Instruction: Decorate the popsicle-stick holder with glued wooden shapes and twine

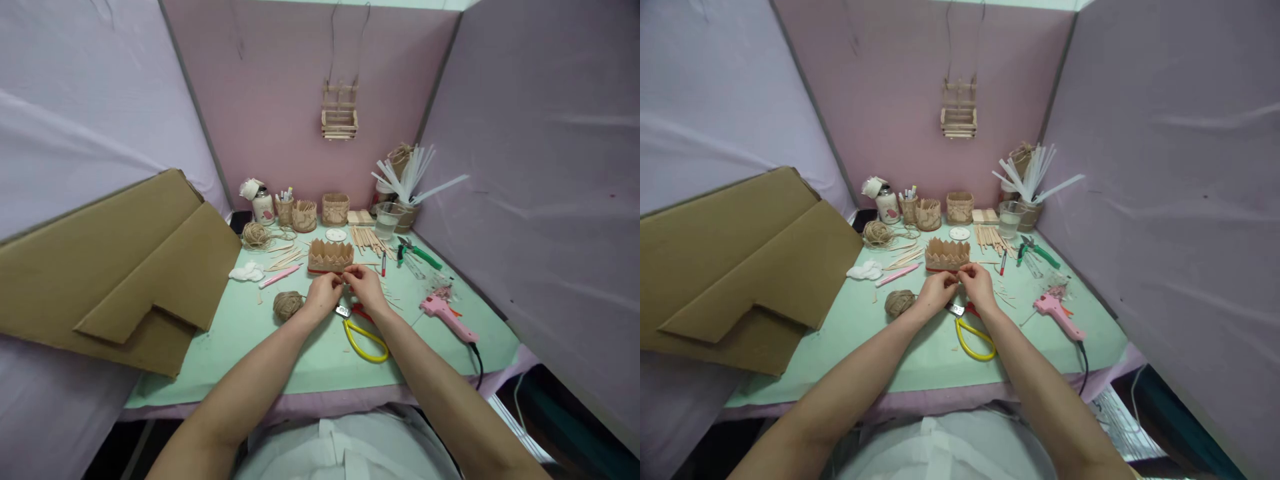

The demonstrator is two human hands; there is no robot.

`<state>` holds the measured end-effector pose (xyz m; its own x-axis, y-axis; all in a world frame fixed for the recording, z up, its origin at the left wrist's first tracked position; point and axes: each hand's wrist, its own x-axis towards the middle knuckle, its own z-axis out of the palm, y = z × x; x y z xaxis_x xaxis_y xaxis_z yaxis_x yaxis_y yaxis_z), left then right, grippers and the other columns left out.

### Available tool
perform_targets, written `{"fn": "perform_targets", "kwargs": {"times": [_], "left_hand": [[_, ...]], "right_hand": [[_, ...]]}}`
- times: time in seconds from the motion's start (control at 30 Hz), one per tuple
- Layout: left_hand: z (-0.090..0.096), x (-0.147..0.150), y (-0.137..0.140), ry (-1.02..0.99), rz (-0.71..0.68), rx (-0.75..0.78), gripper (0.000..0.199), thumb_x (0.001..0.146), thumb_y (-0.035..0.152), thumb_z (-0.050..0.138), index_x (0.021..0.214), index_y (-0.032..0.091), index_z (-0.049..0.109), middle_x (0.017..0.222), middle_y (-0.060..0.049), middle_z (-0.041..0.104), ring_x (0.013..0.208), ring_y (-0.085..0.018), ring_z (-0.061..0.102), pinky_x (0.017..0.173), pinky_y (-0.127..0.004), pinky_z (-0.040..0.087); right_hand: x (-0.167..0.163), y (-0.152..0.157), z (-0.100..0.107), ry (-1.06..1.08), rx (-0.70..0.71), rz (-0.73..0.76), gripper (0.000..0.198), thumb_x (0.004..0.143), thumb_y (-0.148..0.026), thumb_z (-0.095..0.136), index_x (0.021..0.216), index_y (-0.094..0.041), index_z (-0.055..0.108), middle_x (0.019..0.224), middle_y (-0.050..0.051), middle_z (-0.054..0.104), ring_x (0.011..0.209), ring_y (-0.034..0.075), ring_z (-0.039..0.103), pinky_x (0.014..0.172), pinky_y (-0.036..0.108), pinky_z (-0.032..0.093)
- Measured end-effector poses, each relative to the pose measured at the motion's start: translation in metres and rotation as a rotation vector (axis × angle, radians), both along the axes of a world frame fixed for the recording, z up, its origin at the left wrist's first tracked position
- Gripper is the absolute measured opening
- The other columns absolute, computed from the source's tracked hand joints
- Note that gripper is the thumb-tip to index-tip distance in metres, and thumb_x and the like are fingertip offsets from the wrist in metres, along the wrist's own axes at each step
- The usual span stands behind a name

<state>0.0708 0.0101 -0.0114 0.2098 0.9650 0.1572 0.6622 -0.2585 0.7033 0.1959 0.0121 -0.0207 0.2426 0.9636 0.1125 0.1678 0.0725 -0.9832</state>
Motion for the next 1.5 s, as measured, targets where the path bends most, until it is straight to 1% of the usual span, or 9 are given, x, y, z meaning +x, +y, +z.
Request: {"fn": "perform_targets", "kwargs": {"times": [0.13, 0.23, 0.37, 0.5, 0.67, 0.9, 1.17, 1.37, 1.5], "left_hand": [[-0.005, -0.001, 0.004, -0.072, 0.052, -0.056, 0.010, 0.076, 0.017, 0.058, 0.080, 0.017, 0.067, 0.080, -0.005, 0.072, 0.074, -0.018, 0.064, 0.067, -0.028, 0.044], [-0.007, -0.002, 0.005, -0.136, 0.107, -0.044, 0.011, 0.075, 0.017, 0.059, 0.083, 0.016, 0.066, 0.083, -0.005, 0.071, 0.077, -0.018, 0.064, 0.069, -0.027, 0.046], [-0.008, -0.005, 0.009, -0.337, 0.192, -0.108, 0.013, 0.077, 0.017, 0.058, 0.087, 0.015, 0.066, 0.085, -0.006, 0.069, 0.069, -0.015, 0.063, 0.067, -0.026, 0.047], [-0.008, -0.006, 0.015, -0.508, 0.193, -0.217, 0.013, 0.079, 0.022, 0.058, 0.083, 0.014, 0.067, 0.072, -0.003, 0.066, 0.052, -0.011, 0.056, 0.055, -0.025, 0.044], [-0.011, -0.002, 0.016, -0.539, 0.193, -0.238, 0.011, 0.078, 0.022, 0.058, 0.079, 0.015, 0.066, 0.062, 0.000, 0.062, 0.052, -0.011, 0.055, 0.050, -0.022, 0.040], [-0.012, -0.003, 0.018, -0.452, 0.249, -0.166, 0.012, 0.077, 0.020, 0.056, 0.077, 0.015, 0.067, 0.059, 0.000, 0.062, 0.058, -0.013, 0.059, 0.061, -0.025, 0.045], [-0.007, -0.018, 0.019, -0.247, 0.313, -0.062, 0.014, 0.076, 0.020, 0.058, 0.078, 0.016, 0.071, 0.077, -0.005, 0.071, 0.076, -0.017, 0.064, 0.073, -0.028, 0.045], [-0.002, -0.027, 0.021, -0.113, 0.320, -0.041, 0.017, 0.078, 0.020, 0.056, 0.079, 0.016, 0.073, 0.083, -0.008, 0.073, 0.080, -0.020, 0.064, 0.075, -0.029, 0.044], [0.006, -0.028, 0.011, -0.045, 0.281, -0.010, 0.015, 0.079, 0.021, 0.057, 0.079, 0.017, 0.071, 0.085, -0.009, 0.071, 0.086, -0.022, 0.064, 0.079, -0.032, 0.044]], "right_hand": [[-0.002, 0.003, -0.002, -0.055, 0.011, -0.004, 0.021, 0.062, -0.027, 0.060, 0.082, -0.020, 0.056, 0.071, 0.000, 0.068, 0.068, 0.017, 0.064, 0.063, 0.028, 0.047], [-0.005, 0.003, 0.000, -0.098, 0.016, -0.022, 0.025, 0.062, -0.026, 0.061, 0.084, -0.022, 0.050, 0.068, -0.002, 0.069, 0.068, 0.018, 0.065, 0.064, 0.029, 0.047], [-0.008, 0.003, 0.003, -0.148, 0.023, -0.039, 0.029, 0.061, -0.029, 0.065, 0.084, -0.023, 0.046, 0.067, -0.002, 0.069, 0.067, 0.019, 0.065, 0.063, 0.029, 0.046], [-0.010, 0.004, 0.000, -0.172, 0.028, -0.029, 0.028, 0.063, -0.029, 0.063, 0.084, -0.023, 0.045, 0.067, -0.001, 0.069, 0.065, 0.019, 0.064, 0.060, 0.028, 0.045], [-0.010, 0.005, -0.007, -0.192, 0.021, 0.013, 0.026, 0.064, -0.031, 0.062, 0.083, -0.023, 0.046, 0.065, -0.002, 0.068, 0.062, 0.017, 0.063, 0.056, 0.026, 0.044], [-0.008, 0.005, -0.012, -0.246, -0.013, 0.068, 0.019, 0.062, -0.026, 0.060, 0.078, -0.022, 0.050, 0.061, -0.002, 0.065, 0.058, 0.016, 0.061, 0.053, 0.024, 0.042], [-0.015, 0.007, -0.002, -0.367, -0.018, 0.084, 0.009, 0.062, -0.026, 0.060, 0.069, -0.022, 0.056, 0.062, -0.002, 0.063, 0.061, 0.016, 0.059, 0.057, 0.025, 0.040], [-0.030, 0.006, 0.003, -0.477, 0.025, 0.029, 0.015, 0.062, -0.024, 0.060, 0.062, -0.023, 0.045, 0.059, -0.003, 0.057, 0.060, 0.016, 0.051, 0.057, 0.026, 0.033], [-0.035, 0.002, 0.002, -0.521, 0.072, 0.025, 0.020, 0.066, -0.025, 0.058, 0.060, -0.024, 0.039, 0.056, -0.004, 0.051, 0.057, 0.015, 0.047, 0.056, 0.025, 0.029]]}}
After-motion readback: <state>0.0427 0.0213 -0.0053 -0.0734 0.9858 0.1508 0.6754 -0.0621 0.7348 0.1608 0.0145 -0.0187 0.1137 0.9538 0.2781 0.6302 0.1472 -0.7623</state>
